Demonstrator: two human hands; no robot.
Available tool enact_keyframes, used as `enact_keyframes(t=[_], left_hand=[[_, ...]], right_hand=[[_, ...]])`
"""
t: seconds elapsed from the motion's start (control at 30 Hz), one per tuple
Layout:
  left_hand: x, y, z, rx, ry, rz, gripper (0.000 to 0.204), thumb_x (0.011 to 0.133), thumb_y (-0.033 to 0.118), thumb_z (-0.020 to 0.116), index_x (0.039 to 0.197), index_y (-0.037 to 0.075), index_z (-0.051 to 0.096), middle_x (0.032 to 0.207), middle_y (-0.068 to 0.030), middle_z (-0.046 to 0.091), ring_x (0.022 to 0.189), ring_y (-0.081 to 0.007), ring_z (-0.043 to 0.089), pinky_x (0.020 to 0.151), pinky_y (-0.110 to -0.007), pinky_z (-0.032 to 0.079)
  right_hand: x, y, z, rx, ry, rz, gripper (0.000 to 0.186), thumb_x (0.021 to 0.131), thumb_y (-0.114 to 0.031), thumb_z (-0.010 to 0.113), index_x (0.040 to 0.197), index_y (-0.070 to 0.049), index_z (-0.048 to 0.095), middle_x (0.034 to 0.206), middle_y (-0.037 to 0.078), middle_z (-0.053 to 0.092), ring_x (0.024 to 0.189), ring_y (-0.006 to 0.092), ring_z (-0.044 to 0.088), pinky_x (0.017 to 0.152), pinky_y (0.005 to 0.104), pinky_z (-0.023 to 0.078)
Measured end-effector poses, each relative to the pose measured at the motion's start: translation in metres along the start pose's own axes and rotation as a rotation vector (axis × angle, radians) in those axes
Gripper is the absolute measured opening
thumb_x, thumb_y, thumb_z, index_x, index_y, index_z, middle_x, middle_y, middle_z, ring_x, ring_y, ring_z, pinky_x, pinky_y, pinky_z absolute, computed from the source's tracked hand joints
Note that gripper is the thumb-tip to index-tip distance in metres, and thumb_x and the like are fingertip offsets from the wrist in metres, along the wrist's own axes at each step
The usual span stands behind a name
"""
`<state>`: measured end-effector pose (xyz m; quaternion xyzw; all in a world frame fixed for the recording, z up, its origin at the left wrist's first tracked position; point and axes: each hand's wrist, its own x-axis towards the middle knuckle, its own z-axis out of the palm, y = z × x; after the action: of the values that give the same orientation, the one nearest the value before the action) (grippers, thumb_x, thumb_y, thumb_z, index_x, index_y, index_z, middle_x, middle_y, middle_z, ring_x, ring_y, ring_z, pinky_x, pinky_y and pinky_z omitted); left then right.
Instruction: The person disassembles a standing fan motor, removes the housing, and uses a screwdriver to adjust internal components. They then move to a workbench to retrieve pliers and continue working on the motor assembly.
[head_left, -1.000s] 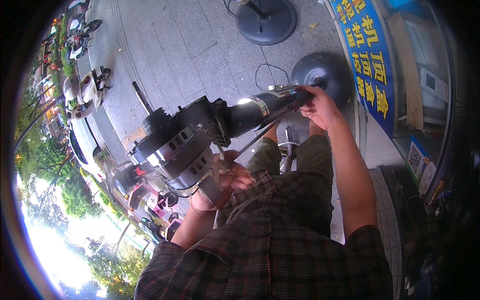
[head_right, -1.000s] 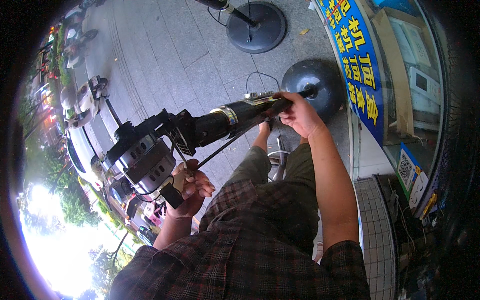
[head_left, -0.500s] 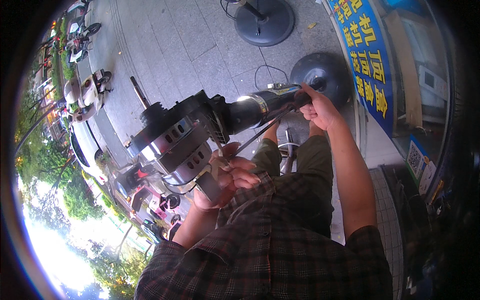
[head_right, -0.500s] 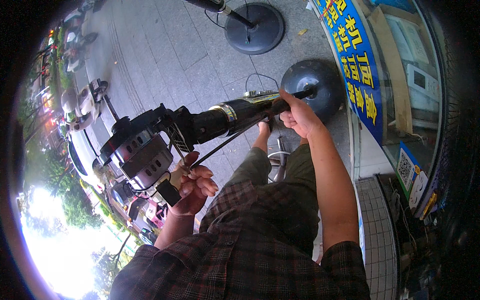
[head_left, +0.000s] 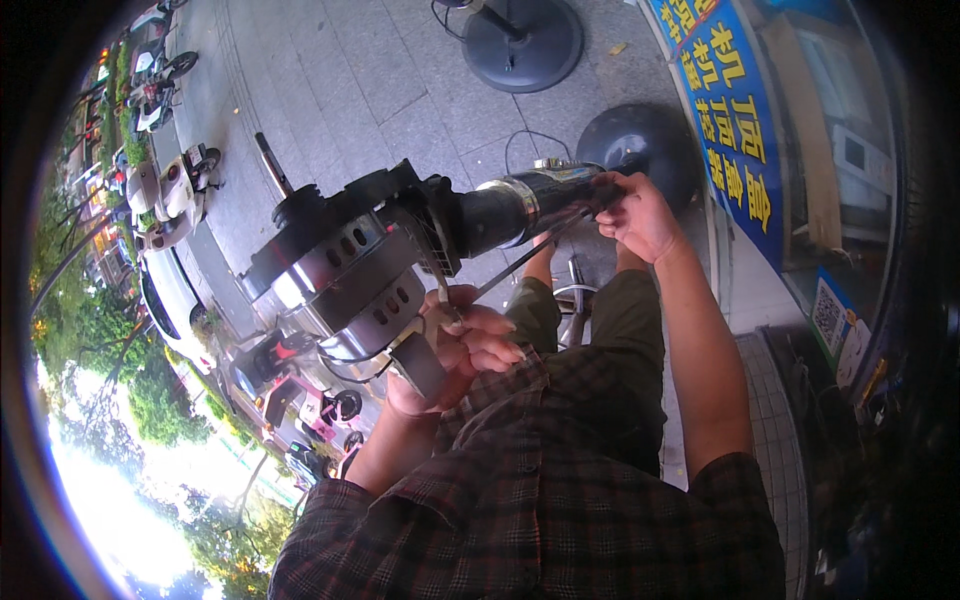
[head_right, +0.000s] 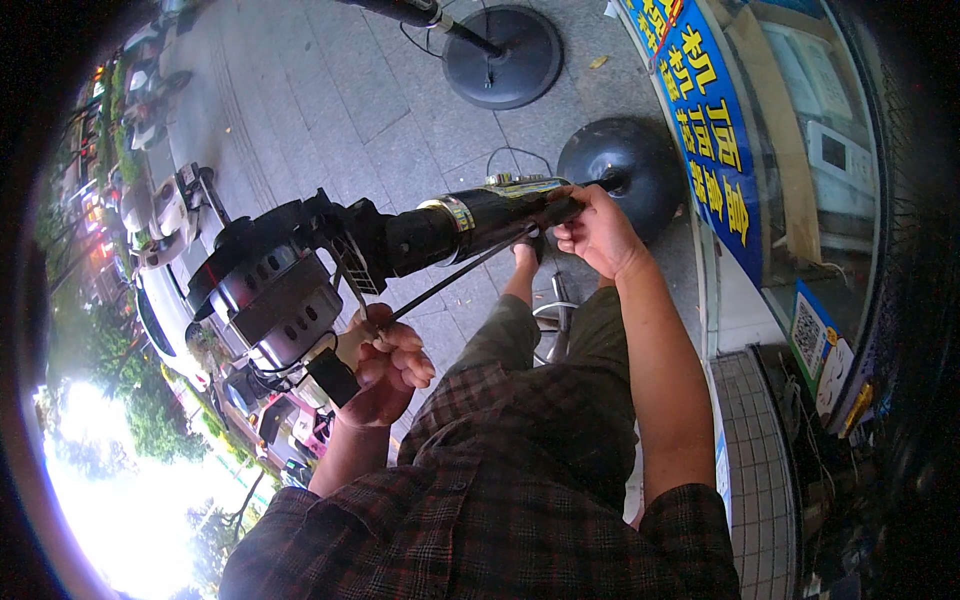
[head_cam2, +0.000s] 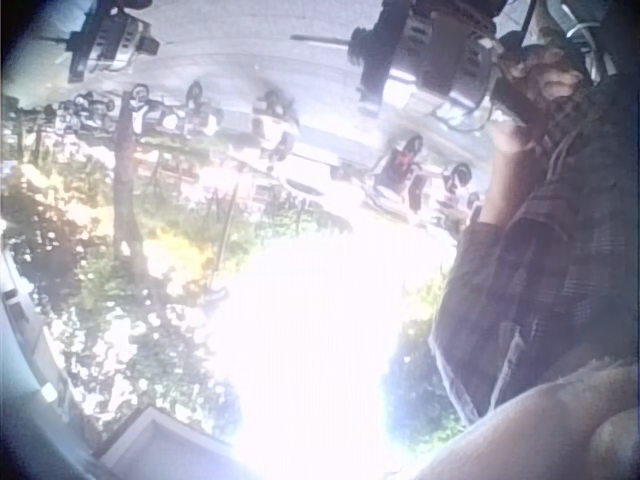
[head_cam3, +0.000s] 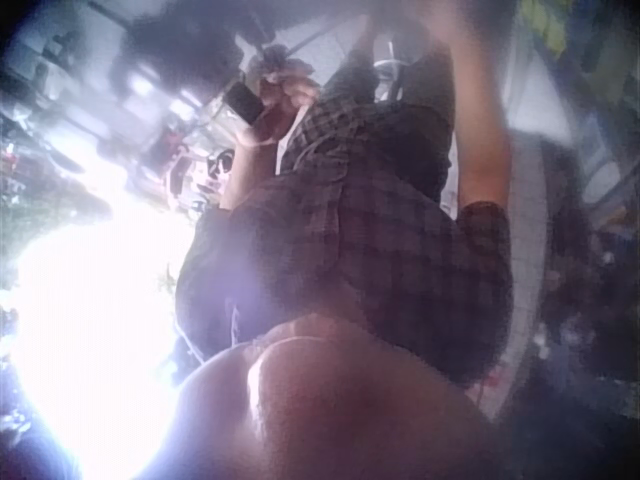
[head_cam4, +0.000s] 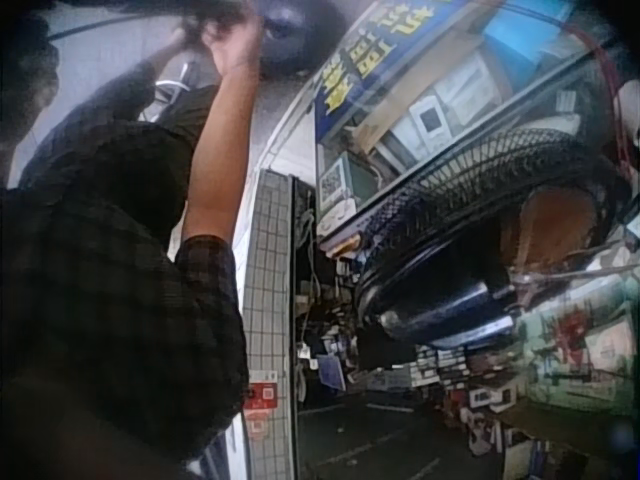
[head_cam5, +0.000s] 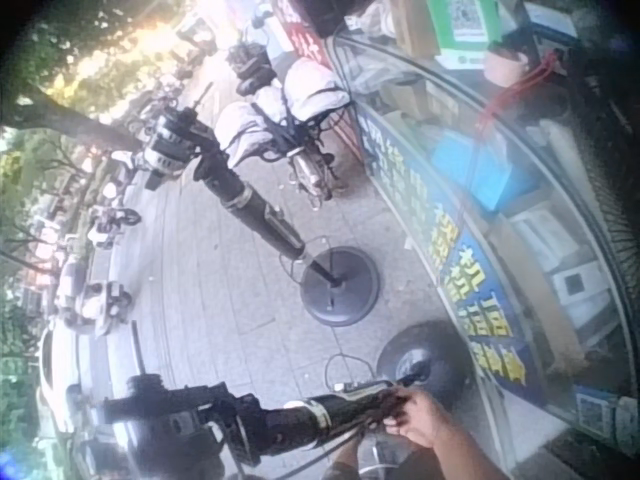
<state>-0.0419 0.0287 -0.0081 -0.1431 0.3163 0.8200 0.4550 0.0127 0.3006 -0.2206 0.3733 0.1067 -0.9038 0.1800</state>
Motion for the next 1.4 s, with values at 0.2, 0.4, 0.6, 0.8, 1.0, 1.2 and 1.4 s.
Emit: enact_keyframes(t=[0.2,0.4,0.6,0.8,1.0,1.2,1.4], left_hand=[[0.018,-0.001,0.014,0.145,0.006,-0.003,0.042,0.096,0.007,0.062,0.133,-0.002,0.045,0.121,-0.0297,0.065,0.104,-0.0438,0.072,0.088,-0.047,0.063],[0.021,-0.003,0.023,0.205,0.076,0.010,0.042,0.093,0.004,0.064,0.131,0.000,0.045,0.110,-0.0255,0.070,0.094,-0.0373,0.074,0.083,-0.043,0.063],[0.015,-0.007,0.019,0.184,0.101,-0.002,0.049,0.095,0.001,0.059,0.138,0.005,0.037,0.111,-0.0243,0.069,0.094,-0.0372,0.074,0.080,-0.043,0.062],[0.017,-0.008,0.017,0.295,0.103,0.015,0.045,0.097,0.003,0.058,0.138,0.003,0.040,0.114,-0.0255,0.068,0.098,-0.0389,0.073,0.083,-0.043,0.063],[0.016,-0.010,0.018,0.272,0.073,0.008,0.047,0.109,0.037,0.049,0.139,0.001,0.042,0.117,-0.0282,0.066,0.098,-0.0408,0.073,0.084,-0.041,0.063],[0.023,-0.010,0.024,0.281,0.073,-0.009,0.054,0.107,0.040,0.054,0.143,0.002,0.041,0.118,-0.0267,0.067,0.104,-0.0394,0.072,0.086,-0.042,0.062],[0.032,-0.024,0.033,0.464,0.103,-0.108,0.050,0.101,0.034,0.065,0.135,0.001,0.049,0.123,-0.0240,0.066,0.107,-0.0370,0.071,0.088,-0.041,0.060]], right_hand=[[0.014,0.002,-0.029,0.017,-0.065,-0.043,0.034,0.106,-0.045,0.057,0.095,-0.013,0.063,0.064,-0.007,0.044,0.056,0.0036,0.039,0.055,0.0214,0.032],[0.020,-0.001,-0.057,0.043,-0.275,-0.018,0.027,0.105,-0.038,0.059,0.106,-0.012,0.066,0.085,0.001,0.060,0.069,0.0108,0.050,0.063,0.0273,0.040],[0.011,0.001,-0.028,0.082,-0.087,-0.142,0.023,0.104,-0.032,0.061,0.104,-0.010,0.065,0.091,0.003,0.063,0.077,0.0113,0.055,0.065,0.0276,0.042],[0.022,0.010,-0.021,0.224,0.053,-0.267,0.016,0.101,-0.025,0.064,0.101,-0.009,0.065,0.090,0.003,0.064,0.076,0.0121,0.058,0.063,0.0272,0.042],[0.009,0.005,-0.022,0.173,0.009,-0.214,0.017,0.101,-0.024,0.064,0.098,-0.008,0.066,0.083,0.002,0.064,0.066,0.0116,0.055,0.059,0.0272,0.041],[0.003,0.001,-0.017,0.220,-0.003,-0.258,0.022,0.104,-0.025,0.057,0.097,-0.006,0.065,0.078,0.003,0.061,0.061,0.0099,0.050,0.057,0.0260,0.038],[-0.003,-0.003,-0.053,0.262,0.093,-0.394,0.020,0.100,-0.025,0.059,0.108,-0.007,0.064,0.082,0.005,0.063,0.061,0.0103,0.049,0.058,0.0257,0.038]])
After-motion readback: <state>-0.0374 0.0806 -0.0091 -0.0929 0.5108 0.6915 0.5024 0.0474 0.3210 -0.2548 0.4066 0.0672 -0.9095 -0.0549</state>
